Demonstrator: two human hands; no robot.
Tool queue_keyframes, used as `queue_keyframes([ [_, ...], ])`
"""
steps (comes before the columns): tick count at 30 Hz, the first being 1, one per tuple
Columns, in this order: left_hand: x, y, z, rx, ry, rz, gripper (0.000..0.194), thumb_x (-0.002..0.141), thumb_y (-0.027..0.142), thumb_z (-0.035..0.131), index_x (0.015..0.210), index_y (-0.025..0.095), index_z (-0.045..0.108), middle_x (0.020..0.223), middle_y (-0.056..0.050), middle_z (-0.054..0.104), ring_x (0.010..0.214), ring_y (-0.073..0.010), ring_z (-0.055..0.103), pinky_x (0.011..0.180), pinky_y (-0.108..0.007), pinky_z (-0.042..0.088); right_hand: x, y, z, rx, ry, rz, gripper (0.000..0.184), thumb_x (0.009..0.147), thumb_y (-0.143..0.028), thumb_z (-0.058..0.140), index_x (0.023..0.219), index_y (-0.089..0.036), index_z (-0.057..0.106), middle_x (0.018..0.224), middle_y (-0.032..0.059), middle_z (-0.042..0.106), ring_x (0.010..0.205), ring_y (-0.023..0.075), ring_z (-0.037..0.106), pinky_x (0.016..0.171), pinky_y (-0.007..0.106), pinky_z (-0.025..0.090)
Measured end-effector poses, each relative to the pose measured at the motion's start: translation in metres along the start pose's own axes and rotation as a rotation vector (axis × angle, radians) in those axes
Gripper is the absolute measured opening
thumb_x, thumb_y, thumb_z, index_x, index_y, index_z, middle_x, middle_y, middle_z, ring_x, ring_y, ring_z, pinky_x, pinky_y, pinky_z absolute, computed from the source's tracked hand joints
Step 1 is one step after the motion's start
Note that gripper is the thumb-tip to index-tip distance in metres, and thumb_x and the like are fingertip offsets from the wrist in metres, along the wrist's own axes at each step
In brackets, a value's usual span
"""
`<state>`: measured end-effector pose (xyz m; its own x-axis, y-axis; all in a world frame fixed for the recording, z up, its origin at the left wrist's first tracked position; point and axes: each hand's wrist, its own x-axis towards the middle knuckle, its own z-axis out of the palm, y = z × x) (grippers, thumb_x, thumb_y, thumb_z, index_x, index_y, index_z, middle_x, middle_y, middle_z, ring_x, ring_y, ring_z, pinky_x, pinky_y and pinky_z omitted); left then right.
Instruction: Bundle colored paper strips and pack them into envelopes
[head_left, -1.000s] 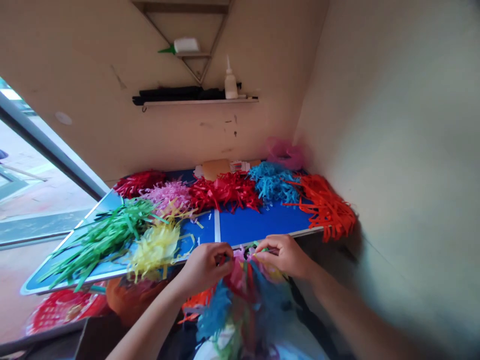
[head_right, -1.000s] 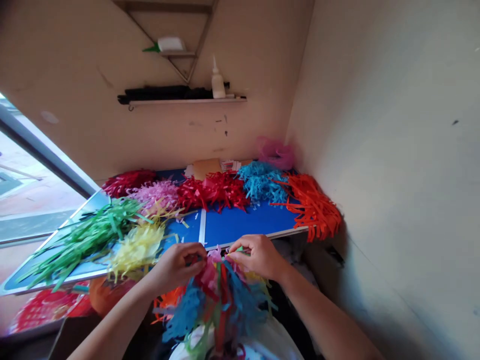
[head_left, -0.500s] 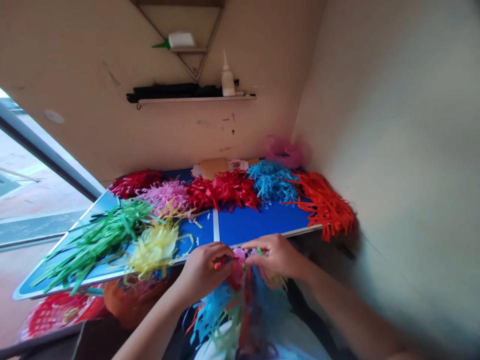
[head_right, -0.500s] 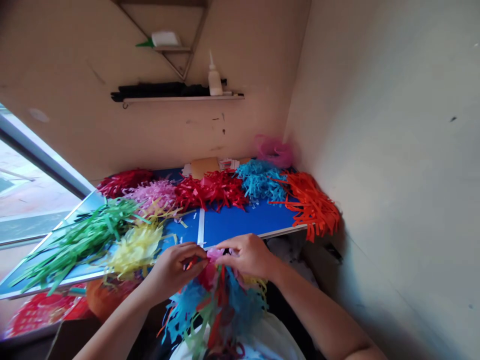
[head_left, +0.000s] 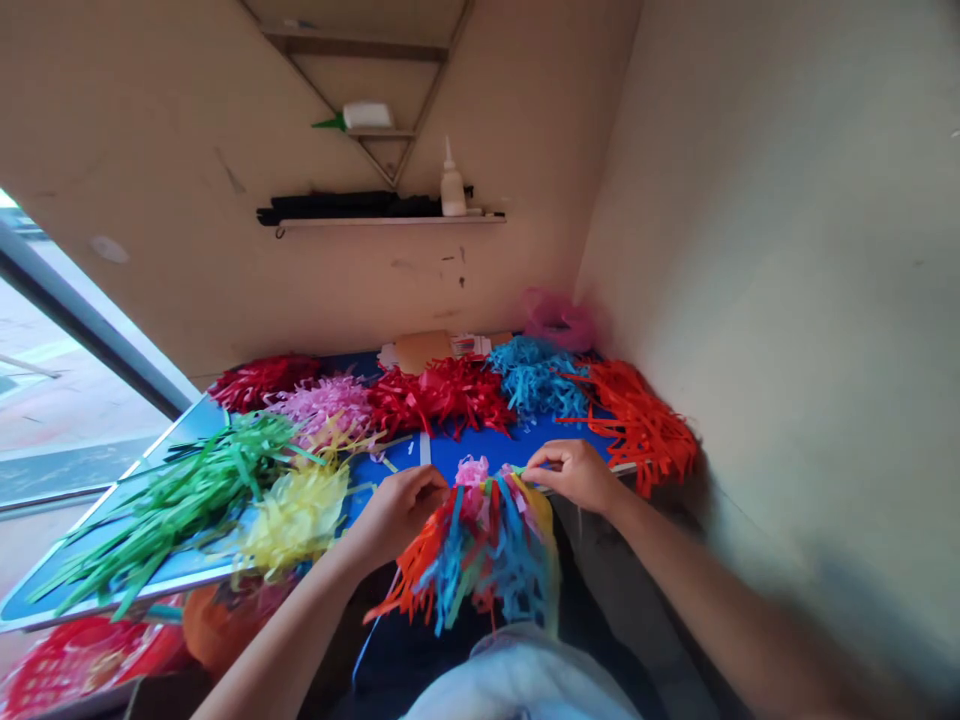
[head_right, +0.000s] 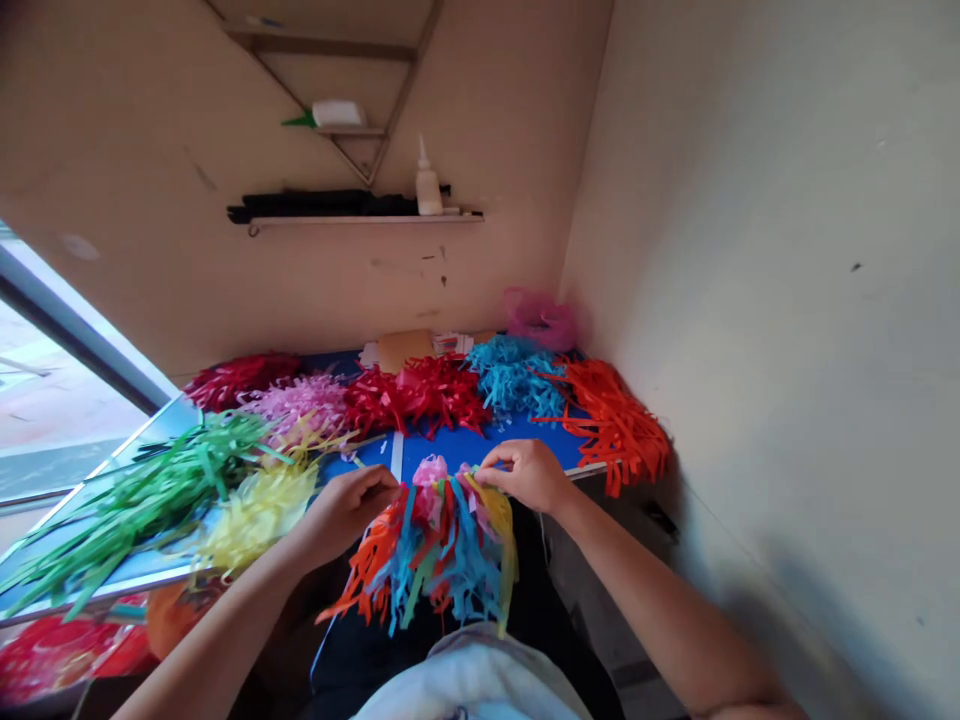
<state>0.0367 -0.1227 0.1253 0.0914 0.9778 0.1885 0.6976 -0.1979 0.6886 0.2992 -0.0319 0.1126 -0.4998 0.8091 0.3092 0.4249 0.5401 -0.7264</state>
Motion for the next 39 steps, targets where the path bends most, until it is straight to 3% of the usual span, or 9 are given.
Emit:
queue_keyframes([
  [6,0.026,0.027,0.026,0.041,0.31,-0.135,0.025,0.087,0.036,0.048,0.086,0.018,0.066,0.066,-0.001,0.063,0.061,-0.0157,0.056,0.059,-0.025,0.037,0.021,-0.03,0.023,-0.021,0.172,0.013,0.026,0.086,-0.035,0.062,0.068,-0.019,0.072,0.064,0.0017,0.068,0.061,0.0152,0.059,0.059,0.025,0.04],
  [12,-0.028,0.027,0.094,-0.136,0.248,-0.17,0.038,0.093,0.033,0.041,0.119,0.014,0.061,0.074,-0.005,0.071,0.065,-0.0171,0.067,0.062,-0.025,0.05,-0.032,-0.027,0.073,0.19,0.126,0.034,0.032,0.09,-0.034,0.055,0.065,-0.02,0.069,0.061,0.0017,0.06,0.059,0.0161,0.055,0.059,0.027,0.041],
  [18,-0.047,0.018,0.127,-0.408,0.154,-0.213,0.056,0.096,0.042,0.04,0.144,0.014,0.041,0.073,-0.003,0.07,0.051,-0.0148,0.061,0.05,-0.024,0.05,-0.041,-0.016,0.084,0.398,0.089,0.162,0.03,0.086,-0.037,0.059,0.061,-0.02,0.064,0.061,0.001,0.055,0.062,0.0165,0.053,0.062,0.028,0.041],
  [21,-0.064,0.022,0.121,-0.319,0.062,-0.117,0.053,0.093,0.041,0.046,0.141,0.019,0.048,0.08,-0.007,0.075,0.061,-0.019,0.069,0.059,-0.028,0.056,-0.039,-0.008,0.083,0.516,0.095,0.237,0.029,0.084,-0.046,0.06,0.072,-0.02,0.064,0.066,0.0009,0.059,0.064,0.0166,0.055,0.063,0.028,0.044],
  [25,-0.087,0.037,0.058,-0.012,0.132,0.122,0.029,0.087,0.036,0.06,0.113,0.033,0.072,0.093,-0.006,0.078,0.079,-0.0228,0.074,0.071,-0.028,0.058,-0.044,-0.002,0.071,0.781,-0.012,0.379,0.04,0.08,-0.06,0.06,0.078,-0.02,0.057,0.061,-0.0027,0.055,0.051,0.0116,0.048,0.052,0.023,0.04],
  [28,-0.07,0.046,0.004,0.001,0.155,0.147,0.026,0.093,0.033,0.052,0.109,0.03,0.073,0.088,-0.005,0.077,0.078,-0.0202,0.072,0.071,-0.027,0.056,-0.047,-0.011,0.059,0.924,-0.175,0.424,0.043,0.071,-0.059,0.073,0.073,-0.018,0.058,0.057,-0.0049,0.051,0.047,0.0082,0.041,0.047,0.02,0.031],
  [30,-0.048,0.045,-0.01,0.0,0.047,0.193,0.027,0.089,0.036,0.06,0.112,0.028,0.071,0.104,-0.007,0.075,0.095,-0.023,0.069,0.085,-0.033,0.053,-0.049,-0.021,0.054,0.939,-0.255,0.394,0.043,0.068,-0.056,0.077,0.07,-0.016,0.06,0.058,-0.0039,0.053,0.051,0.0084,0.043,0.05,0.02,0.032],
  [34,-0.021,0.029,0.017,-0.265,-0.164,0.349,0.045,0.08,0.044,0.072,0.118,0.022,0.064,0.115,-0.01,0.071,0.111,-0.0244,0.063,0.104,-0.039,0.043,-0.055,-0.033,0.05,0.952,-0.306,0.358,0.041,0.068,-0.054,0.079,0.068,-0.015,0.066,0.061,-0.0025,0.056,0.053,0.0088,0.043,0.052,0.021,0.032],
  [39,-0.027,0.019,0.051,-0.157,-0.024,0.363,0.027,0.077,0.04,0.077,0.095,0.023,0.067,0.092,-0.003,0.073,0.094,-0.0198,0.066,0.116,-0.047,0.023,-0.059,-0.034,0.047,0.891,-0.265,0.313,0.039,0.072,-0.054,0.075,0.065,-0.016,0.067,0.058,-0.0032,0.053,0.054,0.0095,0.042,0.054,0.023,0.033],
])
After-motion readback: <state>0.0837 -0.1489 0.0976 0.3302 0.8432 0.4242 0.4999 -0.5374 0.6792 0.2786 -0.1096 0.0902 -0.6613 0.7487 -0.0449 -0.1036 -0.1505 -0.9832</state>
